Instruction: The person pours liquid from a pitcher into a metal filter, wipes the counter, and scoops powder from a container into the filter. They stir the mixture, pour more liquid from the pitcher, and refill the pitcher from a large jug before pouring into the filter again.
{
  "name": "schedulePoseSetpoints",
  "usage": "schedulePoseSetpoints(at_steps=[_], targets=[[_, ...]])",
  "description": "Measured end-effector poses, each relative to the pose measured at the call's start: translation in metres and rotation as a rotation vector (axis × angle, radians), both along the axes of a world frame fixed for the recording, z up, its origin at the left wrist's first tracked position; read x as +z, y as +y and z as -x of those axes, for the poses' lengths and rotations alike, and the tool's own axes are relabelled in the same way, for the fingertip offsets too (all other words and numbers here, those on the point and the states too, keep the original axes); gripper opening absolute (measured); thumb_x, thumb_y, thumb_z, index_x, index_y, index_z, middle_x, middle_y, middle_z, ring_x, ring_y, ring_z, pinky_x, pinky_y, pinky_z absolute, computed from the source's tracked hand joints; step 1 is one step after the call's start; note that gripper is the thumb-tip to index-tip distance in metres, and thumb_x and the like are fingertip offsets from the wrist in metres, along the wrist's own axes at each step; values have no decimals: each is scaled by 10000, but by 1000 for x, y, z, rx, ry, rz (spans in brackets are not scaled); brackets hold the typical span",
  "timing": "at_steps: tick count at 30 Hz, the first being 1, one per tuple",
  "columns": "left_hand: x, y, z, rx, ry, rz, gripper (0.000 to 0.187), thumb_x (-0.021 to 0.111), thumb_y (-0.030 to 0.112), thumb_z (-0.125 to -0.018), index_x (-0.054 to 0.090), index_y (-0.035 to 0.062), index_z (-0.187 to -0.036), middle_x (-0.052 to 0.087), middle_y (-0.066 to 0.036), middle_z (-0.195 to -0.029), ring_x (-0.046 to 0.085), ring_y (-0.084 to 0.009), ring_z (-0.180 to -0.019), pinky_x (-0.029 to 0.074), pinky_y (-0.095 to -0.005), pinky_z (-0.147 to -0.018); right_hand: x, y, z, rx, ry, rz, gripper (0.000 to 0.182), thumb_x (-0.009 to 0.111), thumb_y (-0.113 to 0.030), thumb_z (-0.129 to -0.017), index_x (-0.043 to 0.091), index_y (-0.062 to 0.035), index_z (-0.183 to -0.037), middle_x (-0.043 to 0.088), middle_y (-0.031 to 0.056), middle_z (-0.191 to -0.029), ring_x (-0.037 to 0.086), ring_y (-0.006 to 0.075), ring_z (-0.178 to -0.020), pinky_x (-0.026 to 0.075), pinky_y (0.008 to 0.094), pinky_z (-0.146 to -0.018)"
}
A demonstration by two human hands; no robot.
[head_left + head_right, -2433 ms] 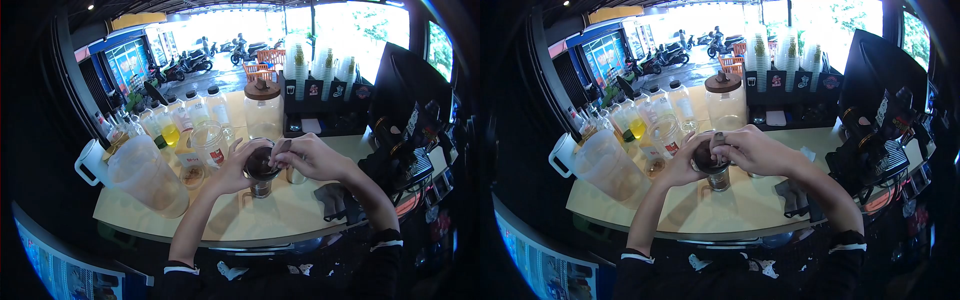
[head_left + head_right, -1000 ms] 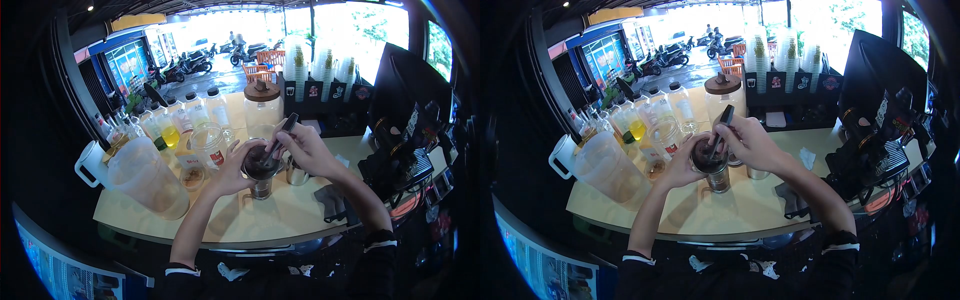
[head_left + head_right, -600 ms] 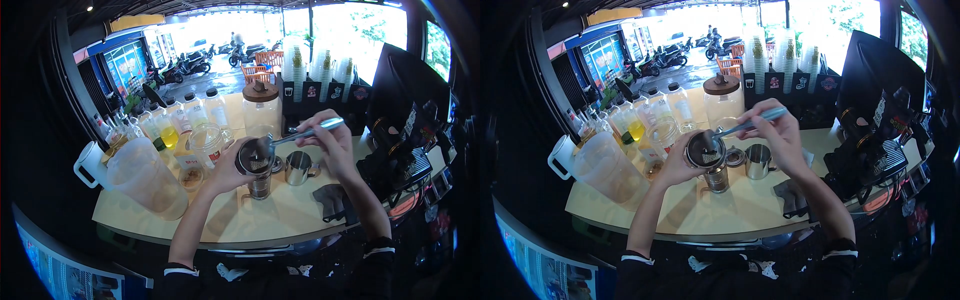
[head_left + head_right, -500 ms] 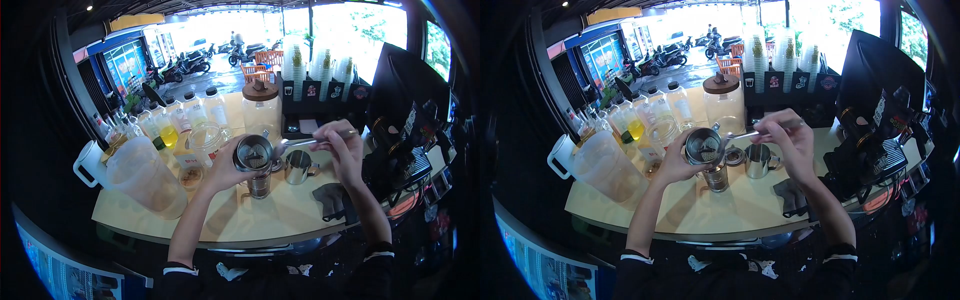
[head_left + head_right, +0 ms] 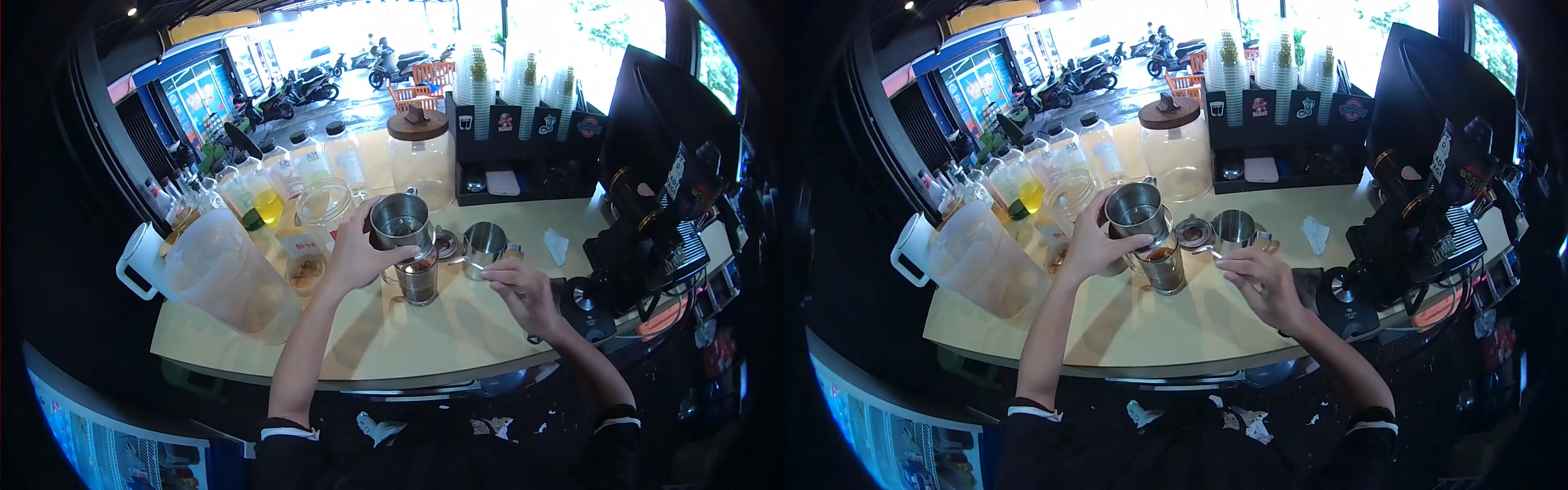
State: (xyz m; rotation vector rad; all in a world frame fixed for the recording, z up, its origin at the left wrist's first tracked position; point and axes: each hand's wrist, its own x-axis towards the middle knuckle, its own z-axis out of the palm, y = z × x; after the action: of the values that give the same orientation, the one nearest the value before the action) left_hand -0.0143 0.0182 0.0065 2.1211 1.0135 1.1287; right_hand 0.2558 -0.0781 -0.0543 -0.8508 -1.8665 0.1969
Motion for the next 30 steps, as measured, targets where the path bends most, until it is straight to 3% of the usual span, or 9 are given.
schedulePoseSetpoints(at_steps=[2,5,15,16,17,19,21,24,30], targets=[[-4,2,0,4,-35,82,815,880,175,-606,462,-32,-1274,590,-128,-1174,583,-197,-1087,448,-350,-993,-6,2,7,15,-35,111,212,641,-11,-846,658,-43,-1056,640,114,-1007,643,241,-862,514,320,-744],[-3,0,-2,-11,-59,105,807,876,166,-618,456,-40,-1276,585,-131,-1180,583,-197,-1086,452,-346,-989,-20,14,15,45,-67,91,250,624,-28,-864,636,-56,-1112,623,113,-1037,636,255,-896,518,330,-740],[-9,1,-5,7,-64,116,772,868,152,-636,463,-44,-1263,588,-125,-1165,584,-183,-1074,460,-337,-977,-51,19,17,95,-226,26,329,610,-44,-871,575,-77,-1197,586,128,-1105,625,297,-934,534,352,-772],[-12,2,-5,13,-87,72,779,867,225,-622,485,-50,-1243,615,-137,-1117,613,-197,-1029,482,-335,-937,-54,20,16,95,-226,27,329,610,-44,-871,575,-77,-1197,586,128,-1105,625,297,-934,534,352,-772],[-13,3,-5,20,-110,27,795,866,298,-608,508,-55,-1223,642,-150,-1069,641,-210,-984,504,-333,-896,-56,19,16,97,-243,17,316,622,-52,-860,573,-64,-1172,584,131,-1104,625,300,-938,535,356,-771],[-15,4,-5,35,-93,22,800,867,301,-606,507,-57,-1224,642,-152,-1072,641,-213,-986,503,-335,-901,-59,15,15,97,-260,7,305,635,-60,-849,570,-50,-1148,583,133,-1103,625,302,-942,537,360,-771],[-17,5,-6,47,-75,18,805,867,304,-604,505,-59,-1224,642,-155,-1075,642,-216,-988,501,-336,-907,-63,9,14,105,-330,204,264,648,-92,-836,566,-18,-1075,562,146,-1140,626,301,-956,535,366,-783],[-20,7,-7,64,-75,17,814,873,307,-597,504,-63,-1222,642,-162,-1082,643,-219,-991,497,-341,-916,-72,5,12,125,-397,185,240,648,-119,-831,560,7,-1015,534,158,-1187,617,307,-983,529,372,-808],[-16,3,-11,52,-122,-12,781,873,282,-608,505,-70,-1200,645,-162,-1078,646,-212,-985,494,-340,-923,-78,-1,10,111,-433,192,255,647,-145,-825,565,11,-1009,524,163,-1216,561,326,-1082,469,408,-908]])
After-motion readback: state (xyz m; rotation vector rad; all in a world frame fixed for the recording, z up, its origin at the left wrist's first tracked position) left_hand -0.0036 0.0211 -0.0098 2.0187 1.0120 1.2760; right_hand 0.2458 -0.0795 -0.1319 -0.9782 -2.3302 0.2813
